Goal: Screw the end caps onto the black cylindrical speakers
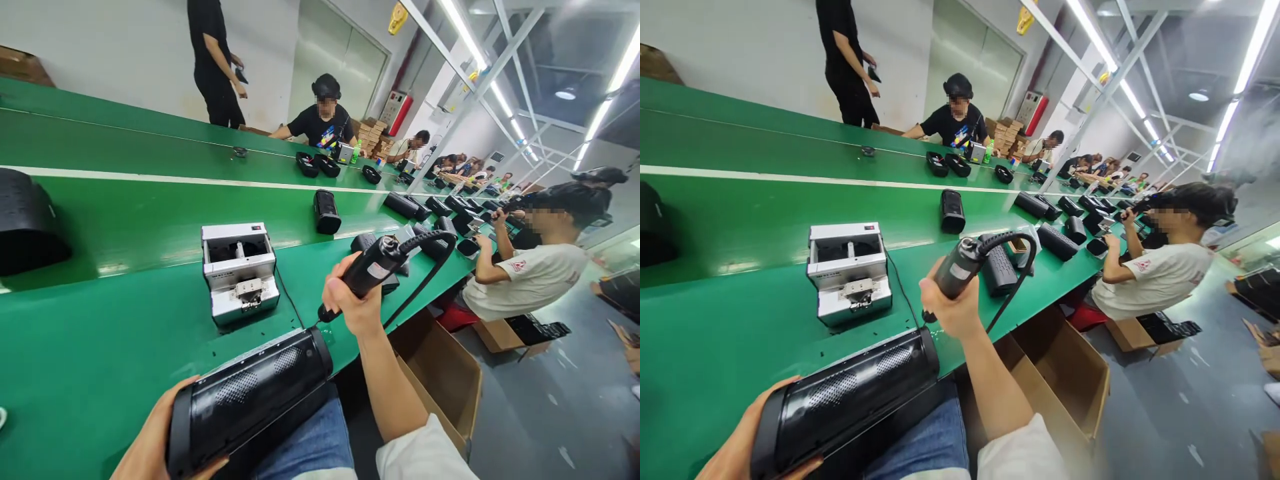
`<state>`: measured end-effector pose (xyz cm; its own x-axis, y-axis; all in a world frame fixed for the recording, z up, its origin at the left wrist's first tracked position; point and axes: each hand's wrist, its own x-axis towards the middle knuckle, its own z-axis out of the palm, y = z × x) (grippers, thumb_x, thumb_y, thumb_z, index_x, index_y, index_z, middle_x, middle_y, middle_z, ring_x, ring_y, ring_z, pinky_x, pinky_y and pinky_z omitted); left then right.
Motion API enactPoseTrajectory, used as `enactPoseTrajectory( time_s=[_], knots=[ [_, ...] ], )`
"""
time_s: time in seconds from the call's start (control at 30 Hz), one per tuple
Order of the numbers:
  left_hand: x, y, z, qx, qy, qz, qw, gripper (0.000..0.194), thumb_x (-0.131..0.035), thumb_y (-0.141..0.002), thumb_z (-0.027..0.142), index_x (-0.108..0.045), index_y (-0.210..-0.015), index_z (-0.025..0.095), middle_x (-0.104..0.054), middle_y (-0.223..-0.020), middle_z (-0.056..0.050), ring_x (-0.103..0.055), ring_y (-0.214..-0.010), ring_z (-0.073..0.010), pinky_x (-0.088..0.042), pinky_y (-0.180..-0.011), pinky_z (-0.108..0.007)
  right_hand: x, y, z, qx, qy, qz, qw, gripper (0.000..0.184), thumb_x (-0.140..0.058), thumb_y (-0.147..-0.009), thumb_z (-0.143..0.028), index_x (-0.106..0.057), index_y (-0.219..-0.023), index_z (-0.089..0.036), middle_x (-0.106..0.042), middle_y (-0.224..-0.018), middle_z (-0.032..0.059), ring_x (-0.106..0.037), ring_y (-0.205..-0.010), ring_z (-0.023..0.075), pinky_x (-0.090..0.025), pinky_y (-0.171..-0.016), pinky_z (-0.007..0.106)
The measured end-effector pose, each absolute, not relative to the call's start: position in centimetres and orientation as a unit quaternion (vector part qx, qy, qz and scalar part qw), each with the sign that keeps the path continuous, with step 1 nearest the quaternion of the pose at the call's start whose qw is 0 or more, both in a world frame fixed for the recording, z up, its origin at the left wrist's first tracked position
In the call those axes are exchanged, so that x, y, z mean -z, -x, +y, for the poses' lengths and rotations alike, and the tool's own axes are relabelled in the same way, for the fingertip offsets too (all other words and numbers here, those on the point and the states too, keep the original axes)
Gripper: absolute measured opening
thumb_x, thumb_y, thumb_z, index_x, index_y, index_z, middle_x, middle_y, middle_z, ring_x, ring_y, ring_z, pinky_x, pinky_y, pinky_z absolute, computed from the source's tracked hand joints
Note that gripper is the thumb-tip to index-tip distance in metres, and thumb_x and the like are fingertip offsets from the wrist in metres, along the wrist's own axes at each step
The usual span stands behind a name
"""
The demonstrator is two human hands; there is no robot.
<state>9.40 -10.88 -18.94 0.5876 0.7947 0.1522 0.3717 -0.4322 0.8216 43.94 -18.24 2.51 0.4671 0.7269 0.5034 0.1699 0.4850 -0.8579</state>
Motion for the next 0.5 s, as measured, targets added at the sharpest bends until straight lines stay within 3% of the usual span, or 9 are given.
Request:
enactPoseTrajectory(
  time_s=[0.13, 0.2, 0.27, 0.37, 0.5],
  knots=[
    [16.1, -9.9, -12.0, -0.268, -0.819, 0.335, 0.38, 0.097, -0.091, -0.077, 0.064, -0.045, -0.161, 0.046, -0.07, -0.153, -0.005, -0.078, -0.134, -0.0508, -0.067, -0.115, -0.074, -4.9, -43.2, -19.3, -0.209, 0.465, -0.49, 0.707, 0.035, -0.092, -0.093, -0.044, -0.062, -0.093, -0.025, -0.056, -0.058, -0.0089, -0.052, -0.041, 0.0124, -0.048, -0.043, 0.026],
    [14.8, -10.1, -12.4, -0.25, -0.828, 0.312, 0.393, 0.09, -0.091, -0.085, 0.05, -0.045, -0.161, 0.033, -0.066, -0.157, -0.013, -0.073, -0.142, -0.0467, -0.062, -0.123, -0.069, -6.7, -42.5, -19.7, -0.201, 0.45, -0.498, 0.713, 0.031, -0.095, -0.087, -0.034, -0.068, -0.1, -0.027, -0.058, -0.06, -0.0099, -0.052, -0.041, 0.0113, -0.047, -0.043, 0.024],
    [14.0, -10.3, -12.4, -0.25, -0.827, 0.297, 0.407, 0.099, -0.097, -0.081, 0.044, -0.043, -0.162, 0.026, -0.064, -0.16, -0.018, -0.07, -0.147, -0.0455, -0.059, -0.126, -0.066, -8.7, -41.6, -19.0, -0.117, 0.416, -0.518, 0.738, 0.029, -0.093, -0.084, -0.024, -0.075, -0.106, -0.028, -0.058, -0.062, -0.0097, -0.044, -0.039, 0.0093, -0.041, -0.039, 0.024],
    [13.4, -10.4, -12.2, -0.254, -0.821, 0.292, 0.42, 0.105, -0.102, -0.079, 0.039, -0.042, -0.164, 0.025, -0.062, -0.162, -0.02, -0.066, -0.152, -0.0447, -0.057, -0.129, -0.065, -10.9, -39.5, -16.3, -0.006, 0.343, -0.511, 0.788, 0.023, -0.084, -0.082, -0.016, -0.072, -0.099, -0.027, -0.047, -0.06, -0.0098, -0.035, -0.039, 0.0099, -0.033, -0.037, 0.027],
    [13.1, -10.4, -12.5, -0.25, -0.82, 0.288, 0.427, 0.111, -0.105, -0.077, 0.035, -0.04, -0.166, 0.027, -0.059, -0.165, -0.02, -0.063, -0.154, -0.0465, -0.056, -0.129, -0.067, -10.6, -36.6, -11.4, 0.004, 0.354, -0.51, 0.784, 0.026, -0.084, -0.09, -0.03, -0.058, -0.095, -0.031, -0.039, -0.059, -0.0109, -0.038, -0.04, 0.0127, -0.035, -0.039, 0.031]
  ],
)
